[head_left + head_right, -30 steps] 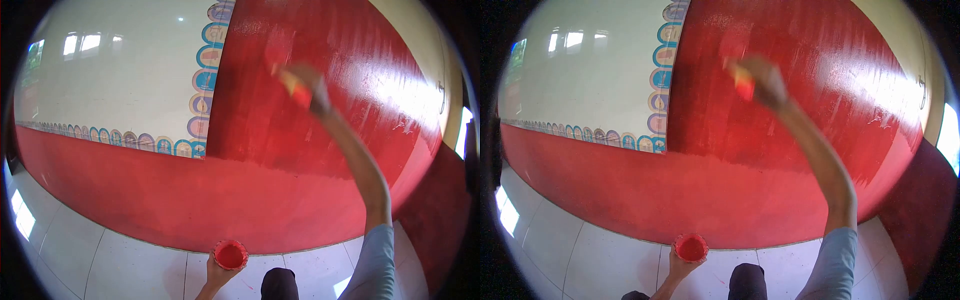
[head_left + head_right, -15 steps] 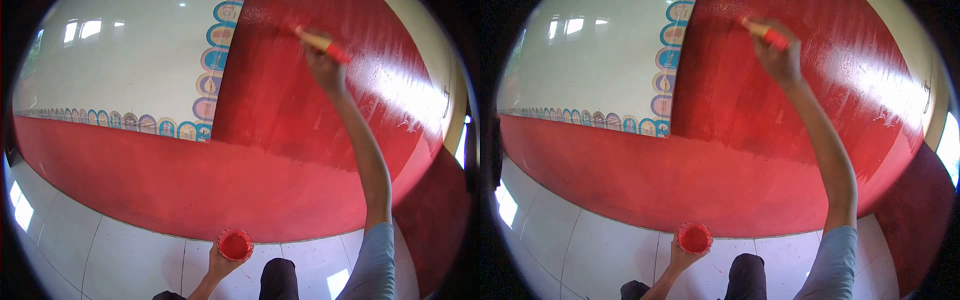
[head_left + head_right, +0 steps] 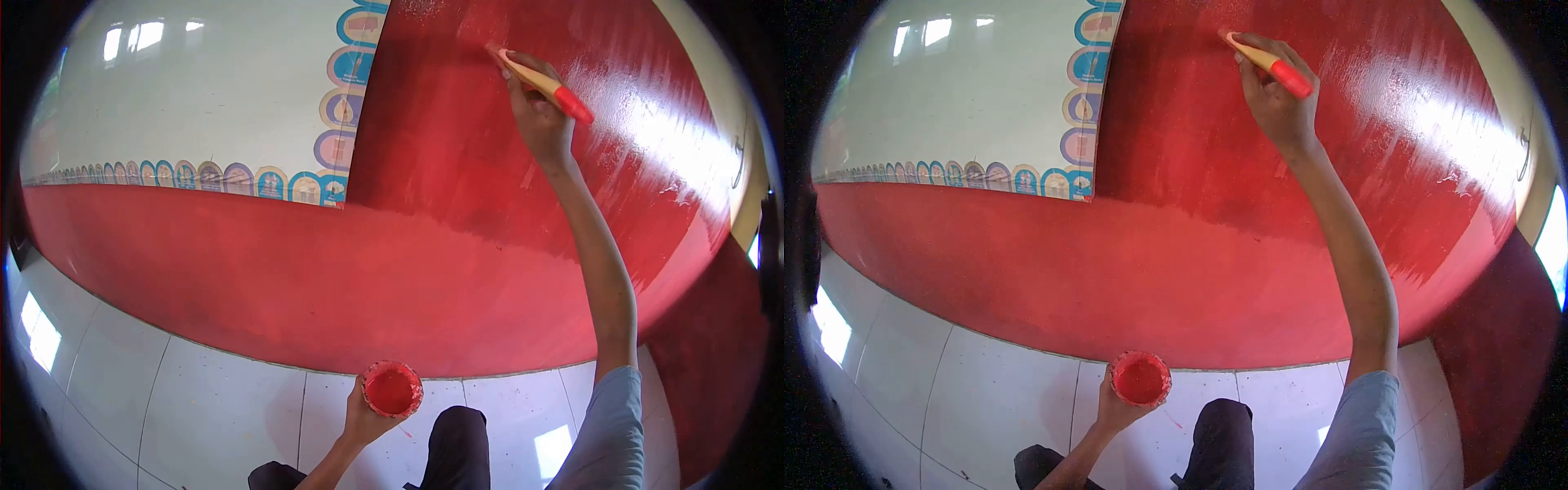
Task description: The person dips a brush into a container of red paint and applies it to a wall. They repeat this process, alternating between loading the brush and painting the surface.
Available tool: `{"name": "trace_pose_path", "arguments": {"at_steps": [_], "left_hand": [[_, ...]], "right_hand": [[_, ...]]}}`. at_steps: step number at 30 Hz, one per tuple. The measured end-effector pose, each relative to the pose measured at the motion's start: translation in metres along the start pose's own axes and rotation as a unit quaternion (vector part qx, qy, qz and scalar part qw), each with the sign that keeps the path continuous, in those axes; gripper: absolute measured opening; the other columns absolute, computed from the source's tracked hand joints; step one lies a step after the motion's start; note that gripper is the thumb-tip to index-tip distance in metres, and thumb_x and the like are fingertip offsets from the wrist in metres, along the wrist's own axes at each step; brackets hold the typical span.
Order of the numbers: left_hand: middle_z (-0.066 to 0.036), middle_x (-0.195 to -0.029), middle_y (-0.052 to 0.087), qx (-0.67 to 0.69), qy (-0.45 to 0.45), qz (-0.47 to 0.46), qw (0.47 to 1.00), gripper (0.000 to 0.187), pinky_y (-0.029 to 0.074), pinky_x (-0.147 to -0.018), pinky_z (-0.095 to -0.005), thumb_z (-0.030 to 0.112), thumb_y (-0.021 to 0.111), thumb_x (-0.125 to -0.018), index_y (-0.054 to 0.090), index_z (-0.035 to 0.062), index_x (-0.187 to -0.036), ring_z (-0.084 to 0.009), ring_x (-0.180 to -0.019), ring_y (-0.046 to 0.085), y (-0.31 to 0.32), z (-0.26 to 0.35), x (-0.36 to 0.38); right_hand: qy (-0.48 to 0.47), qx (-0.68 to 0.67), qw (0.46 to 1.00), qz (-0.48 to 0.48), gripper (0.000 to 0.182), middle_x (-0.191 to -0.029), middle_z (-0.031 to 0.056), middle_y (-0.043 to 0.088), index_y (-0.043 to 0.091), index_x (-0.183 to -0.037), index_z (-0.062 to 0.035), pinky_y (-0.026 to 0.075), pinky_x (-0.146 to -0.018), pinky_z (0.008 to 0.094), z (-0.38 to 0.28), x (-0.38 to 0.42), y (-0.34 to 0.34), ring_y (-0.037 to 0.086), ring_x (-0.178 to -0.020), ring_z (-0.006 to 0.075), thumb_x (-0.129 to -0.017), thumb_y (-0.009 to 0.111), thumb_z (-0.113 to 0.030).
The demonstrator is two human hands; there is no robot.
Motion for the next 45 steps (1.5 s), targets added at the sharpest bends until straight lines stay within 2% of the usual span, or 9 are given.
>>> {"name": "trace_pose_path", "arguments": {"at_steps": [7, 14, 21, 29, 32, 37, 40, 42, 45], "left_hand": [[-0.009, -0.113, 0.058, 0.022, -0.024, -0.014, 0.999, 0.078, 0.053, -0.083, -0.033, 0.017, 0.091, -0.054, 0.047, 0.0068, -0.118, -0.0212, -0.103, 0.059, 0.004, -0.004, 0.006], [-0.009, -0.113, 0.058, -0.009, 0.017, -0.017, 1.0, 0.077, 0.053, -0.084, -0.0327, 0.017, 0.09, -0.055, 0.047, 0.0071, -0.118, -0.0216, -0.103, 0.058, 0.012, 0.01, 0.004], [-0.009, -0.114, 0.058, 0.047, -0.03, -0.047, 0.997, 0.077, 0.053, -0.083, -0.0323, 0.017, 0.091, -0.055, 0.047, 0.0077, -0.117, -0.0212, -0.104, 0.058, 0.021, -0.002, 0.008], [-0.008, -0.113, 0.059, 0.016, -0.004, -0.046, 0.999, 0.077, 0.053, -0.083, -0.032, 0.016, 0.091, -0.055, 0.047, 0.0085, -0.118, -0.0208, -0.103, 0.059, 0.023, -0.003, 0.006], [-0.007, -0.115, 0.058, 0.015, 0.008, -0.045, 0.999, 0.077, 0.053, -0.083, -0.0322, 0.013, 0.09, -0.055, 0.048, 0.0096, -0.119, -0.02, -0.104, 0.058, 0.023, 0.002, 0.006], [-0.007, -0.114, 0.058, 0.092, -0.055, -0.055, 0.993, 0.076, 0.053, -0.083, -0.0323, 0.013, 0.09, -0.055, 0.049, 0.0095, -0.119, -0.0195, -0.105, 0.057, 0.026, -0.021, 0.014], [-0.007, -0.115, 0.057, 0.044, -0.037, -0.055, 0.997, 0.077, 0.053, -0.083, -0.0324, 0.014, 0.09, -0.055, 0.048, 0.0095, -0.119, -0.0195, -0.106, 0.057, 0.021, -0.019, 0.008], [-0.007, -0.115, 0.057, 0.002, -0.011, -0.054, 0.998, 0.077, 0.053, -0.083, -0.0324, 0.014, 0.09, -0.055, 0.048, 0.0095, -0.119, -0.0196, -0.107, 0.056, 0.019, -0.011, 0.005], [-0.007, -0.115, 0.057, 0.006, -0.012, -0.057, 0.998, 0.078, 0.053, -0.083, -0.0324, 0.014, 0.09, -0.054, 0.048, 0.0095, -0.119, -0.0198, -0.107, 0.056, 0.016, -0.006, 0.004]], "right_hand": [[-0.073, -0.016, 0.933, -0.351, 0.031, -0.095, 0.0047, 0.067, 0.066, -0.106, -0.0145, 0.053, -0.064, 0.0319, -0.087, 0.165, 0.042, 0.063, -0.085, 0.0213, -0.076, 0.066, -0.005], [0.132, -0.057, 0.989, 0.037, 0.023, -0.094, 0.0054, 0.068, 0.068, -0.101, -0.0097, 0.051, -0.061, 0.0295, 0.006, 0.02, -0.006, 0.064, -0.082, 0.0201, -0.079, 0.064, -0.007], [-0.08, 0.004, 0.943, -0.324, 0.036, -0.096, 0.0037, 0.066, 0.066, -0.109, -0.0214, 0.053, -0.064, 0.033, -0.081, 0.173, 0.023, 0.062, -0.087, 0.0224, -0.075, 0.065, -0.011], [0.171, -0.061, 0.983, 0.039, 0.036, -0.095, 0.0095, 0.067, 0.067, -0.106, -0.0085, 0.05, -0.07, 0.0367, 0.033, 0.028, -0.028, 0.062, -0.077, 0.0262, -0.071, 0.067, -0.002], [-0.086, 0.132, 0.985, -0.067, 0.031, -0.093, 0.0077, 0.067, 0.066, -0.103, -0.0094, 0.05, -0.068, 0.0359, -0.001, 0.046, -0.027, 0.062, -0.076, 0.0258, -0.073, 0.065, -0.005], [-0.025, -0.063, 0.935, -0.348, 0.038, -0.092, 0.0042, 0.067, 0.066, -0.107, -0.0181, 0.054, -0.067, 0.035, -0.069, 0.179, 0.012, 0.064, -0.081, 0.0239, -0.072, 0.067, -0.003], [-0.072, -0.138, 0.932, -0.328, 0.039, -0.102, 0.0094, 0.067, 0.061, -0.118, -0.016, 0.054, -0.076, 0.0322, -0.039, 0.124, 0.004, 0.064, -0.093, 0.022, -0.08, 0.064, -0.006], [0.271, -0.332, 0.892, -0.143, 0.015, -0.1, 0.008, 0.068, 0.065, -0.097, -0.0033, 0.052, -0.083, 0.0323, 0.024, 0.059, -0.003, 0.063, -0.096, 0.0174, -0.084, 0.06, -0.001], [0.049, -0.064, 0.996, 0.026, 0.012, -0.094, 0.0053, 0.069, 0.066, -0.095, -0.0059, 0.051, -0.076, 0.0289, 0.068, -0.045, -0.044, 0.065, -0.088, 0.0169, -0.085, 0.06, -0.005]]}}
Point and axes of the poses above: each hand's wrist, its own x-axis away from the middle knuckle, its own y-axis out of the palm, z = x × y, the point moved 6 cm from there along -x, towards the middle knuckle
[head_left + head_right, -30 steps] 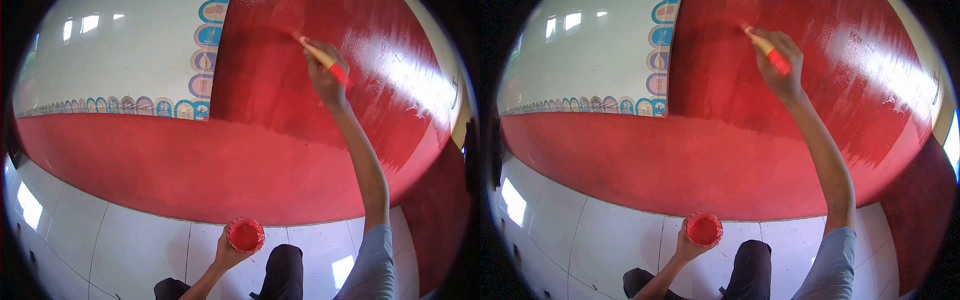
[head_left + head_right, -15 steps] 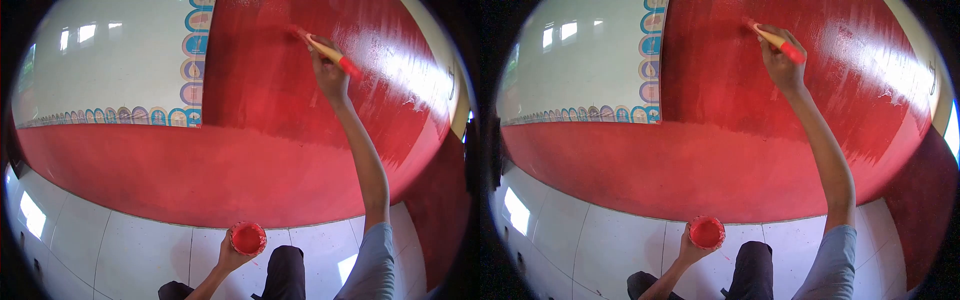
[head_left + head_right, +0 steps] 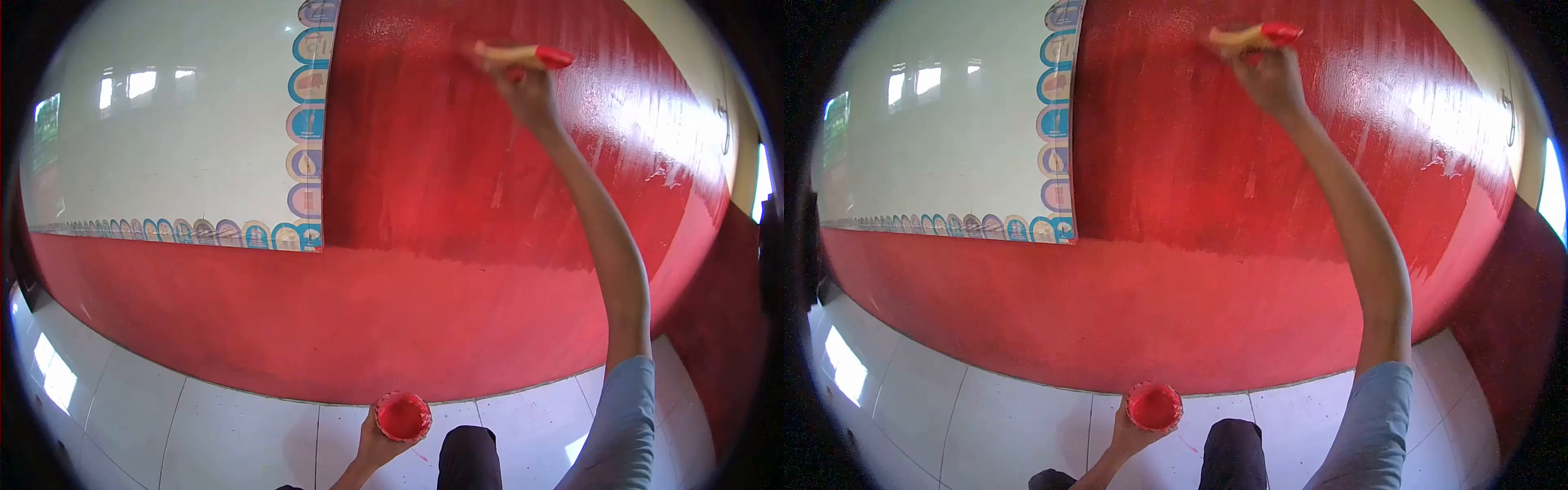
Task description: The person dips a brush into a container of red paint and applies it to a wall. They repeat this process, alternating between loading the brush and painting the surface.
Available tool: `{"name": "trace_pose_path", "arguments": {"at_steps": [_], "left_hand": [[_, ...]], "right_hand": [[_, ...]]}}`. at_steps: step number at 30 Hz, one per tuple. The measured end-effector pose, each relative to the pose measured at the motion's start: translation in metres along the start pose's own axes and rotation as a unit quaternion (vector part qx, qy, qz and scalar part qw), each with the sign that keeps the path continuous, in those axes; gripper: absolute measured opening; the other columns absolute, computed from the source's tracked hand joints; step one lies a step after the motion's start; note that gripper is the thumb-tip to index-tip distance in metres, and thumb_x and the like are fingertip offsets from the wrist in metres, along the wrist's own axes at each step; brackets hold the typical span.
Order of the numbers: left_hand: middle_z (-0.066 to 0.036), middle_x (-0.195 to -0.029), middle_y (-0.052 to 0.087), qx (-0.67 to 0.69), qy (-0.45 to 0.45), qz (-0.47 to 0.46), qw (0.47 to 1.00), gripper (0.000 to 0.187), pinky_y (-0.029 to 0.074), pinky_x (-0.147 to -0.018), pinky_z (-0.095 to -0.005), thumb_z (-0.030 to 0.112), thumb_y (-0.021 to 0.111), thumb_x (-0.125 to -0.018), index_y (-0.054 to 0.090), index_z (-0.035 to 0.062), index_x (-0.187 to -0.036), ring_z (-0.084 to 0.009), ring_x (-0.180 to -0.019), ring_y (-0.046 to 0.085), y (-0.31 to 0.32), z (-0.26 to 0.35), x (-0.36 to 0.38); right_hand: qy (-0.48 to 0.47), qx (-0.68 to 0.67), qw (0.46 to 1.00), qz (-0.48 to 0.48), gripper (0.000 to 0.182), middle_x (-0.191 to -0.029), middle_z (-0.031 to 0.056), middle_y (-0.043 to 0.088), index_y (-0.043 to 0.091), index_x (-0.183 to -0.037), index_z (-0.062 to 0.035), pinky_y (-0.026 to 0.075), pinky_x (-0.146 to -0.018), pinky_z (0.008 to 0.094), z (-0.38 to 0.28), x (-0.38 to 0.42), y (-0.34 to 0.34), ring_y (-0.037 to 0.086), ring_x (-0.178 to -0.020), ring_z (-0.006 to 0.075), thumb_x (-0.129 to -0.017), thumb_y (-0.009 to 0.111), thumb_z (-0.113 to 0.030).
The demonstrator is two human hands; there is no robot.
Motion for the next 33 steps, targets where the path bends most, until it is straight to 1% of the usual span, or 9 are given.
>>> {"name": "trace_pose_path", "arguments": {"at_steps": [4, 11, 17, 19, 23, 24, 29, 32, 33], "left_hand": [[-0.007, -0.115, 0.058, -0.013, -0.004, 0.002, 1.0, 0.079, 0.053, -0.083, -0.0323, 0.014, 0.091, -0.054, 0.048, 0.0096, -0.12, -0.0198, -0.106, 0.057, 0.0, 0.002, 0.0], [-0.007, -0.115, 0.058, 0.003, -0.014, 0.004, 1.0, 0.079, 0.053, -0.084, -0.0323, 0.016, 0.091, -0.053, 0.048, 0.0092, -0.119, -0.0193, -0.106, 0.057, -0.002, -0.002, 0.0], [-0.007, -0.115, 0.058, -0.048, 0.011, 0.006, 0.999, 0.08, 0.053, -0.084, -0.0324, 0.02, 0.091, -0.052, 0.048, 0.0097, -0.119, -0.0195, -0.105, 0.057, -0.007, 0.003, -0.002], [-0.007, -0.115, 0.058, -0.035, -0.004, 0.005, 0.999, 0.081, 0.053, -0.084, -0.0322, 0.022, 0.091, -0.052, 0.048, 0.0099, -0.119, -0.0195, -0.106, 0.057, -0.007, -0.009, -0.002], [-0.006, -0.115, 0.057, -0.035, 0.015, 0.005, 0.999, 0.082, 0.053, -0.084, -0.0317, 0.023, 0.092, -0.051, 0.047, 0.0102, -0.119, -0.0196, -0.105, 0.057, -0.007, 0.006, -0.002], [-0.006, -0.115, 0.057, -0.011, 0.004, -0.001, 1.0, 0.082, 0.053, -0.084, -0.0318, 0.022, 0.092, -0.052, 0.047, 0.0102, -0.119, -0.0197, -0.105, 0.057, -0.006, -0.001, 0.001], [-0.006, -0.114, 0.057, 0.011, 0.034, -0.011, 0.999, 0.079, 0.053, -0.083, -0.0325, 0.019, 0.09, -0.056, 0.046, 0.0098, -0.121, -0.0197, -0.105, 0.057, -0.006, -0.004, 0.005], [-0.006, -0.114, 0.057, -0.031, 0.02, 0.003, 0.999, 0.079, 0.053, -0.082, -0.0327, 0.019, 0.089, -0.058, 0.045, 0.0095, -0.122, -0.0208, -0.105, 0.057, -0.009, 0.002, 0.004], [-0.006, -0.114, 0.057, 0.106, -0.043, 0.001, 0.993, 0.08, 0.053, -0.082, -0.0324, 0.019, 0.09, -0.057, 0.044, 0.0098, -0.122, -0.021, -0.105, 0.057, -0.006, -0.01, 0.004]], "right_hand": [[-0.126, 0.149, 0.979, -0.057, 0.025, -0.091, 0.0075, 0.068, 0.066, -0.103, -0.0111, 0.051, -0.07, 0.0324, -0.03, 0.032, 0.003, 0.064, -0.079, 0.023, -0.078, 0.065, -0.005], [-0.083, -0.052, 0.915, -0.391, 0.038, -0.098, 0.0065, 0.065, 0.063, -0.111, -0.0213, 0.054, -0.074, 0.0361, -0.09, 0.196, 0.052, 0.064, -0.085, 0.0241, -0.076, 0.066, -0.007], [-0.179, 0.053, 0.979, -0.077, 0.011, -0.097, 0.0055, 0.068, 0.065, -0.095, -0.0029, 0.053, -0.073, 0.0266, -0.003, -0.053, 0.004, 0.064, -0.085, 0.0133, -0.086, 0.062, -0.008], [0.002, 0.064, 0.998, -0.003, 0.026, -0.083, 0.0011, 0.061, 0.065, -0.107, -0.0104, 0.049, -0.066, 0.0305, 0.014, -0.089, -0.007, 0.061, -0.075, 0.0138, -0.082, 0.062, -0.005], [-0.199, 0.145, 0.966, -0.079, 0.037, -0.1, 0.0072, 0.068, 0.064, -0.111, -0.0097, 0.052, -0.075, 0.0334, -0.021, -0.01, 0.023, 0.065, -0.085, 0.0239, -0.075, 0.068, -0.004], [-0.091, 0.017, 0.982, -0.166, 0.04, -0.101, 0.0076, 0.067, 0.063, -0.113, -0.0124, 0.051, -0.076, 0.0362, -0.027, 0.031, 0.037, 0.065, -0.085, 0.0256, -0.074, 0.067, -0.004], [-0.087, -0.068, 0.922, -0.372, 0.032, -0.089, 0.0093, 0.066, 0.065, -0.107, -0.0124, 0.053, -0.072, 0.0346, -0.113, 0.173, 0.079, 0.064, -0.078, 0.0258, -0.076, 0.069, -0.01], [-0.116, -0.077, 0.939, -0.314, 0.027, -0.096, 0.0094, 0.067, 0.067, -0.105, -0.0104, 0.053, -0.077, 0.033, -0.091, 0.106, 0.08, 0.065, -0.086, 0.0233, -0.078, 0.066, -0.006], [0.034, -0.158, 0.953, -0.257, 0.022, -0.102, 0.0075, 0.068, 0.067, -0.101, -0.0062, 0.053, -0.081, 0.0314, -0.068, 0.07, 0.078, 0.065, -0.095, 0.0185, -0.081, 0.061, -0.001]]}}
Point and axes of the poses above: each hand's wrist, its own x-axis away from the middle knuckle, its own y-axis out of the palm, z = x × y, the point moved 6 cm from there along -x, towards the middle knuckle
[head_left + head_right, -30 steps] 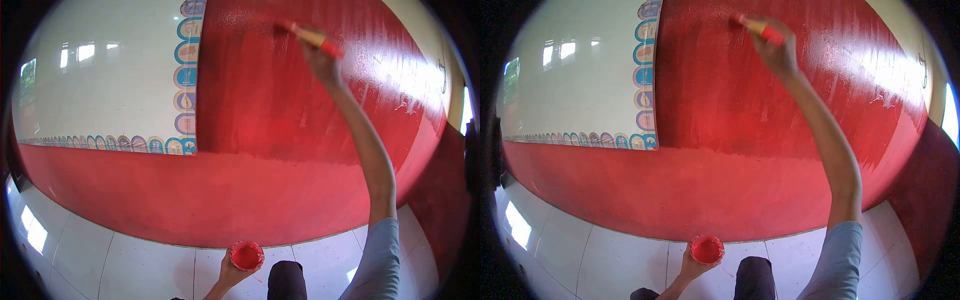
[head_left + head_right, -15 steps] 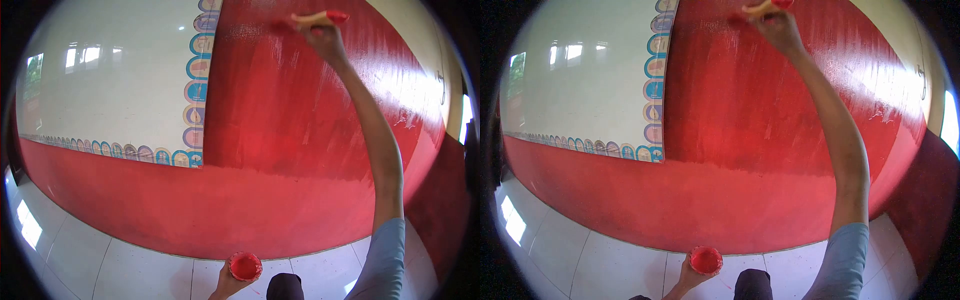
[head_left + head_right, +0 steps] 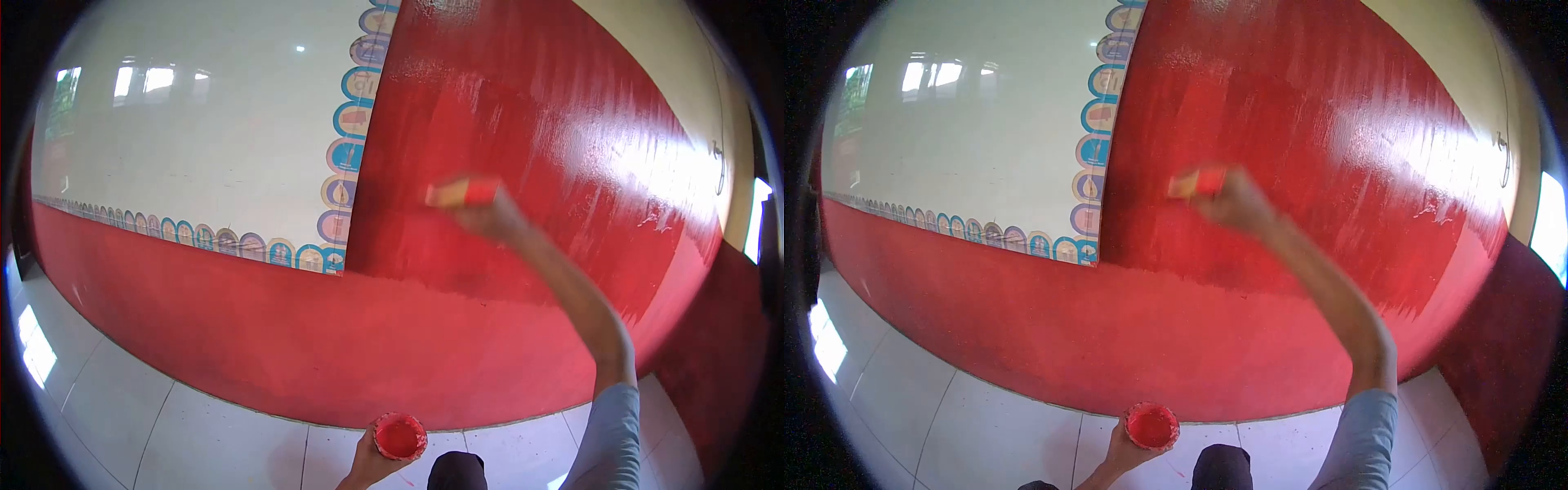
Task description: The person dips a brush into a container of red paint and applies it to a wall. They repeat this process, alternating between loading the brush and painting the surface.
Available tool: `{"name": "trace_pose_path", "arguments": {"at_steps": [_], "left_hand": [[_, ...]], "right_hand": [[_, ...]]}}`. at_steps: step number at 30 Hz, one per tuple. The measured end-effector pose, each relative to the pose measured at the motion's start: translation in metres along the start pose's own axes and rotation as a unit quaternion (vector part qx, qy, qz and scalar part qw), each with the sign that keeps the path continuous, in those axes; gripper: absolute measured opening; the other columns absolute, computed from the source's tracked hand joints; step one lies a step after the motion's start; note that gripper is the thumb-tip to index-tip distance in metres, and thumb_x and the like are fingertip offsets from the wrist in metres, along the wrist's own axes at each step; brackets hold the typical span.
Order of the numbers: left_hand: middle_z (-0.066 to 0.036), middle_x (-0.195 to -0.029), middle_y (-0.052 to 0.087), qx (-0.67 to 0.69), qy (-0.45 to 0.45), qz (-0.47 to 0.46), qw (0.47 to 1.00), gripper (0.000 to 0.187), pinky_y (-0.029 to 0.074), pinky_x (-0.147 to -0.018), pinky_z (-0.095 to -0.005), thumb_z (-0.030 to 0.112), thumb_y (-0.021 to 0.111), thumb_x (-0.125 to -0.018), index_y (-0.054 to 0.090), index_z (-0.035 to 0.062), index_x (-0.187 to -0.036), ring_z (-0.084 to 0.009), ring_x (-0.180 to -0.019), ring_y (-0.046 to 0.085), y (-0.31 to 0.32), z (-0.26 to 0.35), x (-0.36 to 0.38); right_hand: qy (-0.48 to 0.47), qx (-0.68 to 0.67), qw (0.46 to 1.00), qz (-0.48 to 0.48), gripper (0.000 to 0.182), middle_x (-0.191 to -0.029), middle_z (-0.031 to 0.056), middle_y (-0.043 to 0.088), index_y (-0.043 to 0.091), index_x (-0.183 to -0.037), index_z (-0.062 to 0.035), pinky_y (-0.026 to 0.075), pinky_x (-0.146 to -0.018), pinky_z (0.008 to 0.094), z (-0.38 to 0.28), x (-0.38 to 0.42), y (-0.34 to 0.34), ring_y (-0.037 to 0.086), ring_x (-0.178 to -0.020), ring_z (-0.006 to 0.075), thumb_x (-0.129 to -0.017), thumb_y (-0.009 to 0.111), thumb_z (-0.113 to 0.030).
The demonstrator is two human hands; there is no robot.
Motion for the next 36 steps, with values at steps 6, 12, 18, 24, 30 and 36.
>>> {"name": "trace_pose_path", "arguments": {"at_steps": [6, 12, 18, 24, 30, 36], "left_hand": [[-0.007, -0.114, 0.058, -0.121, 0.089, -0.003, 0.989, 0.086, 0.053, -0.082, -0.0318, 0.02, 0.092, -0.053, 0.041, 0.0116, -0.123, -0.0214, -0.106, 0.056, -0.007, 0.004, -0.002], [-0.007, -0.115, 0.058, -0.138, 0.091, 0.012, 0.986, 0.085, 0.053, -0.082, -0.0327, 0.019, 0.092, -0.052, 0.043, 0.0118, -0.121, -0.0216, -0.107, 0.057, -0.009, 0.023, 0.0], [-0.006, -0.114, 0.058, -0.133, 0.078, 0.011, 0.988, 0.084, 0.053, -0.082, -0.0316, 0.019, 0.092, -0.052, 0.044, 0.0112, -0.121, -0.0204, -0.105, 0.057, -0.018, 0.017, -0.002], [-0.006, -0.114, 0.058, -0.113, 0.07, -0.004, 0.991, 0.08, 0.053, -0.082, -0.031, 0.019, 0.091, -0.053, 0.047, 0.0107, -0.119, -0.0197, -0.103, 0.058, -0.016, 0.018, -0.003], [-0.007, -0.114, 0.058, -0.111, 0.089, 0.003, 0.99, 0.078, 0.053, -0.082, -0.0324, 0.021, 0.091, -0.055, 0.046, 0.0097, -0.118, -0.0197, -0.104, 0.058, -0.014, 0.032, 0.0], [-0.007, -0.113, 0.058, -0.097, 0.106, 0.009, 0.99, 0.077, 0.053, -0.083, -0.0325, 0.018, 0.091, -0.055, 0.047, 0.0093, -0.117, -0.0193, -0.104, 0.058, -0.017, 0.041, 0.003]], "right_hand": [[-0.078, 0.264, 0.928, 0.251, 0.022, -0.098, 0.0061, 0.069, 0.067, -0.106, -0.012, 0.052, -0.076, 0.0275, 0.007, -0.13, -0.127, 0.065, -0.084, 0.018, -0.085, 0.063, -0.008], [-0.136, 0.277, 0.951, 0.02, 0.028, -0.101, 0.0073, 0.068, 0.066, -0.108, -0.0129, 0.051, -0.075, 0.037, -0.01, -0.028, 0.017, 0.065, -0.088, 0.0246, -0.08, 0.063, -0.011], [-0.018, 0.001, 0.999, -0.05, 0.023, -0.101, 0.0067, 0.068, 0.067, -0.099, -0.0064, 0.051, -0.087, 0.0306, -0.014, -0.045, 0.021, 0.064, -0.091, 0.016, -0.08, 0.06, 0.006], [-0.029, 0.325, 0.901, 0.286, 0.018, -0.081, 0.0071, 0.067, 0.069, -0.103, -0.014, 0.051, -0.065, 0.0254, -0.009, -0.176, -0.125, 0.065, -0.072, 0.016, -0.087, 0.061, -0.012], [-0.232, 0.347, 0.906, 0.078, 0.021, -0.102, 0.0059, 0.068, 0.067, -0.105, -0.0134, 0.053, -0.074, 0.029, -0.01, -0.111, -0.023, 0.066, -0.087, 0.0195, -0.087, 0.059, -0.008], [-0.093, 0.098, 0.991, -0.001, 0.016, -0.102, 0.0061, 0.069, 0.068, -0.099, -0.0079, 0.052, -0.075, 0.0268, -0.033, -0.105, -0.014, 0.066, -0.088, 0.0153, -0.084, 0.062, -0.008]]}}
Point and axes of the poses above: each hand's wrist, its own x-axis away from the middle knuckle, its own y-axis out of the palm, z = x × y, the point moved 6 cm from there along -x, towards the middle knuckle
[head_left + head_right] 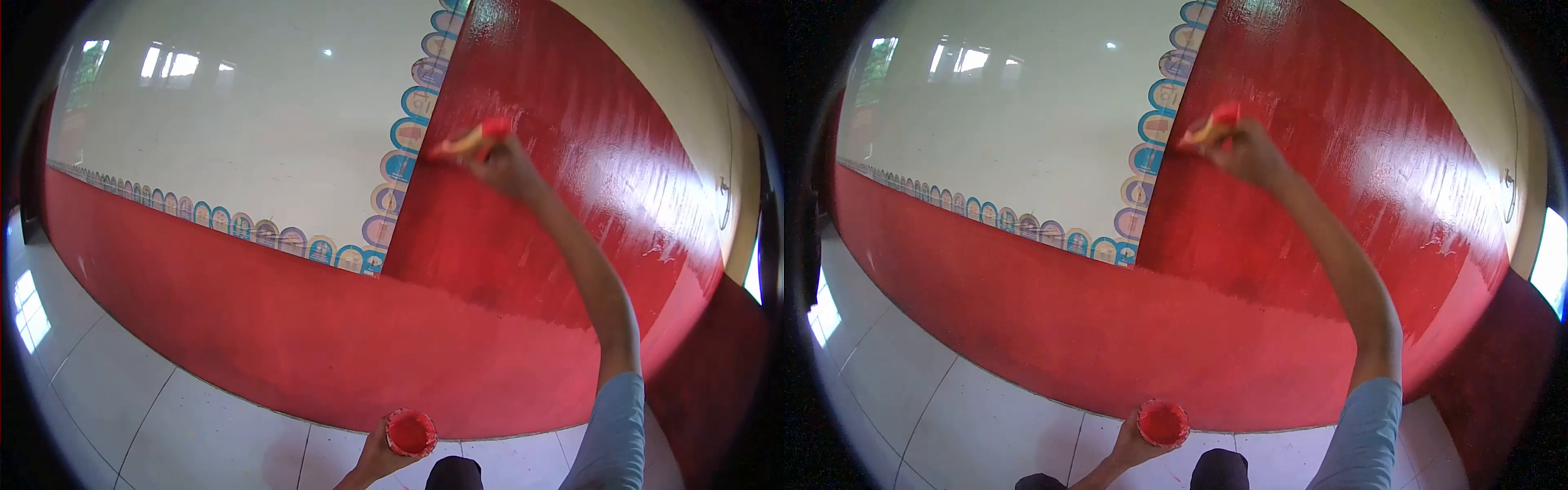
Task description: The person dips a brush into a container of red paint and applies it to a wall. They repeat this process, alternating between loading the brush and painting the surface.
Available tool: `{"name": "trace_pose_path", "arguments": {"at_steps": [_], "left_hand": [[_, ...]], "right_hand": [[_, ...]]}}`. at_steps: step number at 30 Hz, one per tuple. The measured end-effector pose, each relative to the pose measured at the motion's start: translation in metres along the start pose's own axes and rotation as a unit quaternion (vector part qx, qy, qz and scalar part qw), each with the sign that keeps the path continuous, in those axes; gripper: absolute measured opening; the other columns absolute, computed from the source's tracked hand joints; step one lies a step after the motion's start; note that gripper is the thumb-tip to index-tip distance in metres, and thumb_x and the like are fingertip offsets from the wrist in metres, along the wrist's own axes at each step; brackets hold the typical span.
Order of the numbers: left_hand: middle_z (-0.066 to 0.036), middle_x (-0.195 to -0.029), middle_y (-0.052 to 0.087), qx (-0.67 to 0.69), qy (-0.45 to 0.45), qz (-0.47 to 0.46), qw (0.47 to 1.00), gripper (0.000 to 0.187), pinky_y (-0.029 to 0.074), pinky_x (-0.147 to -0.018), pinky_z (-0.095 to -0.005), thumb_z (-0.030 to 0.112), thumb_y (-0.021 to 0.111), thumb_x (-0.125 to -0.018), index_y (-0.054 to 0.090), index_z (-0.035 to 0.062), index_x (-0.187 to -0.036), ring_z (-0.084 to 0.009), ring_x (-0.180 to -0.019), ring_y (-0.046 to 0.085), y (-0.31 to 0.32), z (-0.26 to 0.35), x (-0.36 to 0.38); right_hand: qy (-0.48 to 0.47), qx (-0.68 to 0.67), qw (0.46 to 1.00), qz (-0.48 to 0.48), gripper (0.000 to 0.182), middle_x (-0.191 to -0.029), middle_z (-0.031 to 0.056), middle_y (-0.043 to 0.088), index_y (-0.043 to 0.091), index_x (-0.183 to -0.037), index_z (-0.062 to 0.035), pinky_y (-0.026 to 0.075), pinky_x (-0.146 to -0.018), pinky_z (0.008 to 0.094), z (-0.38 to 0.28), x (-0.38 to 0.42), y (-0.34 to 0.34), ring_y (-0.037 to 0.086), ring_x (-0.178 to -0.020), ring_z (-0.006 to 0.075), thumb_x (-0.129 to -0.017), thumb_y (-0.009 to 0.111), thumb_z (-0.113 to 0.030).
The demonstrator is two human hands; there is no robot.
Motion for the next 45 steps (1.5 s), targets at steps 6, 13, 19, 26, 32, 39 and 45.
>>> {"name": "trace_pose_path", "arguments": {"at_steps": [6, 13, 19, 26, 32, 39, 45], "left_hand": [[-0.006, -0.112, 0.059, 0.01, 0.003, -0.017, 1.0, 0.075, 0.053, -0.083, -0.0318, 0.019, 0.09, -0.057, 0.047, 0.0105, -0.118, -0.0194, -0.103, 0.058, 0.0, -0.011, -0.002], [-0.006, -0.114, 0.058, -0.032, -0.032, -0.031, 0.999, 0.079, 0.053, -0.084, -0.0314, 0.022, 0.09, -0.056, 0.045, 0.0106, -0.119, -0.0199, -0.105, 0.058, 0.0, -0.016, 0.005], [-0.007, -0.116, 0.058, -0.007, -0.035, -0.042, 0.998, 0.083, 0.052, -0.086, -0.0319, 0.022, 0.091, -0.055, 0.043, 0.0105, -0.122, -0.0205, -0.108, 0.057, -0.001, -0.007, 0.004], [-0.007, -0.117, 0.057, -0.009, -0.027, -0.042, 0.999, 0.083, 0.052, -0.086, -0.0323, 0.021, 0.092, -0.054, 0.045, 0.0105, -0.122, -0.0207, -0.109, 0.056, 0.004, -0.008, 0.003], [-0.009, -0.119, 0.057, 0.026, -0.042, -0.066, 0.997, 0.08, 0.052, -0.086, -0.0337, 0.021, 0.089, -0.06, 0.044, 0.0081, -0.125, -0.0238, -0.109, 0.058, 0.007, 0.0, 0.005], [-0.008, -0.121, 0.056, 0.023, -0.063, -0.064, 0.996, 0.082, 0.052, -0.086, -0.0331, 0.019, 0.09, -0.058, 0.043, 0.0092, -0.126, -0.0235, -0.112, 0.056, 0.003, -0.009, 0.001], [-0.009, -0.123, 0.054, 0.058, -0.061, -0.085, 0.993, 0.083, 0.052, -0.086, -0.0344, 0.021, 0.089, -0.059, 0.042, 0.01, -0.127, -0.0251, -0.113, 0.055, 0.013, -0.028, 0.001]], "right_hand": [[0.082, 0.233, 0.947, 0.208, 0.02, -0.094, 0.0091, 0.069, 0.069, -0.104, -0.0134, 0.053, -0.07, 0.0298, 0.066, -0.095, -0.091, 0.067, -0.08, 0.0204, -0.086, 0.059, -0.014], [-0.097, 0.267, 0.952, 0.113, 0.026, -0.097, 0.0074, 0.069, 0.068, -0.102, -0.0108, 0.051, -0.072, 0.0349, 0.029, -0.015, 0.0, 0.065, -0.09, 0.0225, -0.078, 0.061, -0.004], [0.006, -0.087, 0.995, -0.046, 0.017, -0.097, 0.0072, 0.069, 0.068, -0.094, -0.0066, 0.052, -0.076, 0.0301, -0.026, 0.04, 0.058, 0.066, -0.088, 0.02, -0.078, 0.066, -0.001], [0.042, 0.156, 0.965, 0.206, 0.016, -0.098, 0.009, 0.069, 0.07, -0.098, -0.0131, 0.054, -0.072, 0.029, 0.062, -0.057, -0.053, 0.067, -0.085, 0.0199, -0.084, 0.063, -0.009], [-0.12, 0.21, 0.961, 0.134, 0.02, -0.101, 0.0046, 0.069, 0.068, -0.103, -0.0156, 0.053, -0.07, 0.0343, 0.012, 0.015, 0.03, 0.066, -0.084, 0.0235, -0.084, 0.063, -0.016], [-0.007, 0.009, 0.994, -0.107, 0.027, -0.1, 0.0046, 0.068, 0.067, -0.103, -0.0121, 0.054, -0.07, 0.0317, -0.061, 0.098, 0.122, 0.064, -0.08, 0.0213, -0.078, 0.065, -0.003], [0.024, 0.074, 0.975, 0.209, 0.016, -0.092, 0.0106, 0.07, 0.067, -0.098, -0.0062, 0.054, -0.069, 0.031, 0.038, -0.014, 0.0, 0.068, -0.079, 0.0231, -0.083, 0.06, -0.008]]}}
Point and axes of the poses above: each hand's wrist, its own x-axis away from the middle knuckle, its own y-axis out of the palm, z = x × y, the point moved 6 cm from there along -x, towards the middle knuckle
